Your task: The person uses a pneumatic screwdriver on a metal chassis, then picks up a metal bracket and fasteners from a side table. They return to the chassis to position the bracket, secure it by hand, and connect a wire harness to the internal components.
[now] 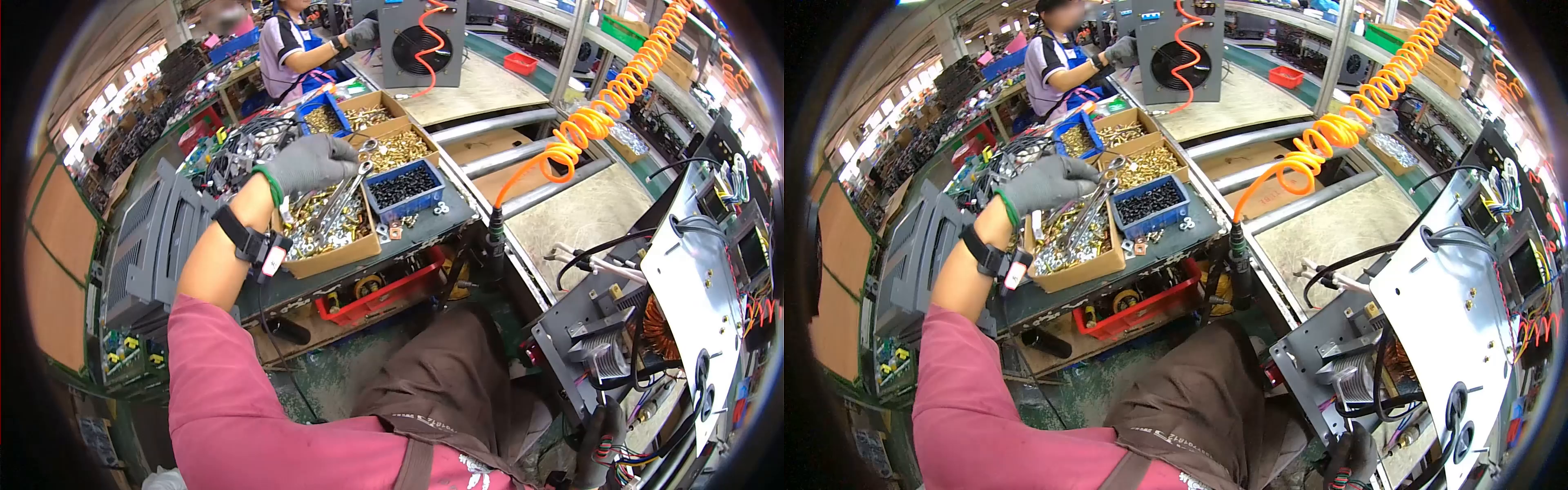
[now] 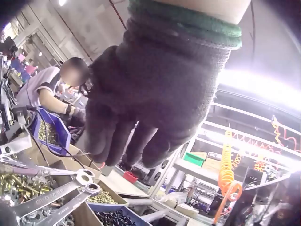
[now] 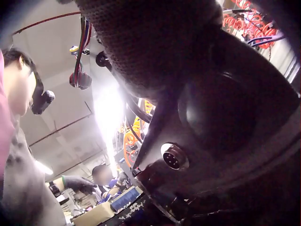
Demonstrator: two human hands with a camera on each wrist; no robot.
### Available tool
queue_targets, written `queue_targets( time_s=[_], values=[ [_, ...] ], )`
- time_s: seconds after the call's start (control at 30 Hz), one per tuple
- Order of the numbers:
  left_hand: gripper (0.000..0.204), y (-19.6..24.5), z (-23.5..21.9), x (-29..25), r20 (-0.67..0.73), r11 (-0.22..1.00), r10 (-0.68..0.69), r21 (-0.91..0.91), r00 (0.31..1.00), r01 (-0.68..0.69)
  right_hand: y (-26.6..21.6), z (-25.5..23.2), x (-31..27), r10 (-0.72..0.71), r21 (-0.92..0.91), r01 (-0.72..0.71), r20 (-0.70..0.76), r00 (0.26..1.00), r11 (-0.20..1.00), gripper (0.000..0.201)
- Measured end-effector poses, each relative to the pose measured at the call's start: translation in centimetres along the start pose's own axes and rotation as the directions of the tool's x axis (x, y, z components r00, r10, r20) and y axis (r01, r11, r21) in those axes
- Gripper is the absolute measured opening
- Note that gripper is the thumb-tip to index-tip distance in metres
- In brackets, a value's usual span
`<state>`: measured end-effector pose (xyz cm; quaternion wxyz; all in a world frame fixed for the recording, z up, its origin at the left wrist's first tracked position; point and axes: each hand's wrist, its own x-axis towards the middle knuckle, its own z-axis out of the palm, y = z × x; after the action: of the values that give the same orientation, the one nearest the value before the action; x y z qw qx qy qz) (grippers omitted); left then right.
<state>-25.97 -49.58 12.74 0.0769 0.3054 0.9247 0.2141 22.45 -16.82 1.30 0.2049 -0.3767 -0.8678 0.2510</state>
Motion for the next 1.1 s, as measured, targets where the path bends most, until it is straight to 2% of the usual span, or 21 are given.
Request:
queue_targets(
  time_s=[0.07, 0.1, 0.17, 0.27, 0.3, 0.4, 0.47, 0.5, 0.57, 0.63, 0.7, 0.77, 0.8, 0.83, 0.87, 0.93, 0.97, 1.0, 1.03, 1.07, 1.1],
  values=[
    [0.039, 1.1, -0.6, 1.9, -0.005, 0.993, -0.087, -0.078, 0.996, 0.087, 0.6, 0.1, 0.0, -0.056, -0.040, 0.055, -0.025, 0.998, 0.998, 0.027],
    [0.038, 0.0, -0.5, 3.6, -0.014, 0.996, -0.038, -0.081, 0.999, 0.036, 0.8, 0.2, 0.2, -0.120, -0.075, 0.116, -0.044, 0.992, 0.990, 0.026],
    [0.037, -1.1, -0.9, 6.3, -0.088, 0.989, 0.037, 0.147, 0.995, -0.024, 0.8, 0.4, 0.3, -0.086, -0.092, 0.081, -0.052, 0.995, 0.992, 0.025],
    [0.039, -3.9, -1.2, 11.6, -0.402, 0.934, -0.019, 0.319, 0.915, 0.159, 2.1, 0.7, 0.1, -0.064, -0.146, 0.057, -0.047, 0.997, 0.988, 0.023],
    [0.038, -4.3, -1.7, 12.7, -0.401, 0.941, -0.050, 0.289, 0.915, 0.178, 2.4, 0.8, 0.1, -0.054, -0.151, 0.045, -0.055, 0.997, 0.987, 0.023],
    [0.035, -5.5, -1.2, 15.1, -0.349, 0.935, -0.094, 0.291, 0.932, 0.204, 3.2, 0.8, -0.1, -0.126, -0.260, 0.107, -0.059, 0.990, 0.960, 0.022],
    [0.030, -7.2, -0.8, 17.6, -0.146, 0.902, -0.075, 0.412, 0.986, 0.130, 3.8, 0.8, -0.1, -0.131, -0.319, 0.108, -0.051, 0.990, 0.942, 0.022],
    [0.030, -8.0, -0.5, 18.8, -0.136, 0.903, -0.058, 0.414, 0.989, 0.110, 4.1, 0.8, -0.3, -0.140, -0.371, 0.115, -0.041, 0.989, 0.921, 0.023],
    [0.027, -9.6, 0.8, 21.8, -0.046, 0.742, -0.122, 0.659, 0.991, 0.122, 2.2, 0.5, -0.1, -0.095, -0.381, 0.080, -0.021, 0.995, 0.921, 0.018],
    [0.029, -17.0, 3.6, 26.7, -0.090, 0.670, -0.052, 0.735, 0.995, 0.102, 1.6, 0.3, 0.2, -0.159, -0.367, 0.152, 0.011, 0.987, 0.918, 0.016],
    [0.028, -17.8, 3.7, 27.1, 0.061, 0.655, -0.081, 0.756, 0.995, 0.007, -0.3, 0.2, 0.8, -0.202, -0.340, 0.183, -0.019, 0.979, 0.922, 0.014],
    [0.027, -21.2, 4.5, 29.7, 0.181, 0.690, -0.075, 0.719, 0.981, -0.080, -1.5, 0.1, 1.0, -0.226, -0.310, 0.193, -0.076, 0.971, 0.931, 0.012],
    [0.029, -18.3, 3.7, 28.8, 0.226, 0.662, -0.118, 0.744, 0.967, -0.094, -0.1, 0.0, 0.4, -0.203, -0.337, 0.182, -0.030, 0.979, 0.924, 0.019],
    [0.029, -18.8, 3.5, 29.0, 0.227, 0.859, -0.227, 0.505, 0.947, 0.085, 0.9, -0.1, -0.3, -0.197, -0.347, 0.194, 0.028, 0.980, 0.918, 0.026],
    [0.028, -19.9, 3.7, 29.7, 0.209, 0.855, -0.215, 0.512, 0.954, 0.080, 0.7, -0.1, -1.1, -0.178, -0.348, 0.179, 0.034, 0.983, 0.920, 0.026],
    [0.026, -24.5, 5.3, 32.4, 0.253, 0.694, -0.015, 0.699, 0.967, -0.172, 0.4, 1.1, -0.6, 0.180, 0.077, -0.173, -0.082, 0.980, 0.982, 0.011],
    [0.025, -27.2, 5.8, 33.4, 0.300, 0.562, 0.108, 0.768, 0.948, -0.307, 1.2, 0.9, -0.6, 0.039, -0.192, -0.053, -0.074, 0.997, 0.980, 0.018],
    [0.022, -25.5, 5.7, 32.0, 0.385, 0.179, 0.125, 0.898, 0.914, -0.403, 2.1, 0.7, -0.6, -0.102, -0.449, 0.063, -0.064, 0.993, 0.891, 0.034],
    [0.019, -23.6, 5.6, 30.3, 0.467, -0.236, 0.141, 0.872, 0.873, -0.428, 2.1, 0.9, -1.0, -0.128, -0.466, 0.090, -0.051, 0.990, 0.880, 0.033],
    [0.020, -18.4, 4.5, 27.8, 0.420, -0.155, 0.110, 0.902, 0.901, -0.402, 2.2, 0.9, -1.4, -0.122, -0.414, 0.092, -0.047, 0.991, 0.906, 0.032],
    [0.021, -13.3, 2.9, 25.8, 0.112, 0.564, 0.036, 0.818, 0.993, -0.113, 2.4, 0.9, -1.8, -0.101, -0.346, 0.078, -0.049, 0.994, 0.935, 0.031]
  ],
)
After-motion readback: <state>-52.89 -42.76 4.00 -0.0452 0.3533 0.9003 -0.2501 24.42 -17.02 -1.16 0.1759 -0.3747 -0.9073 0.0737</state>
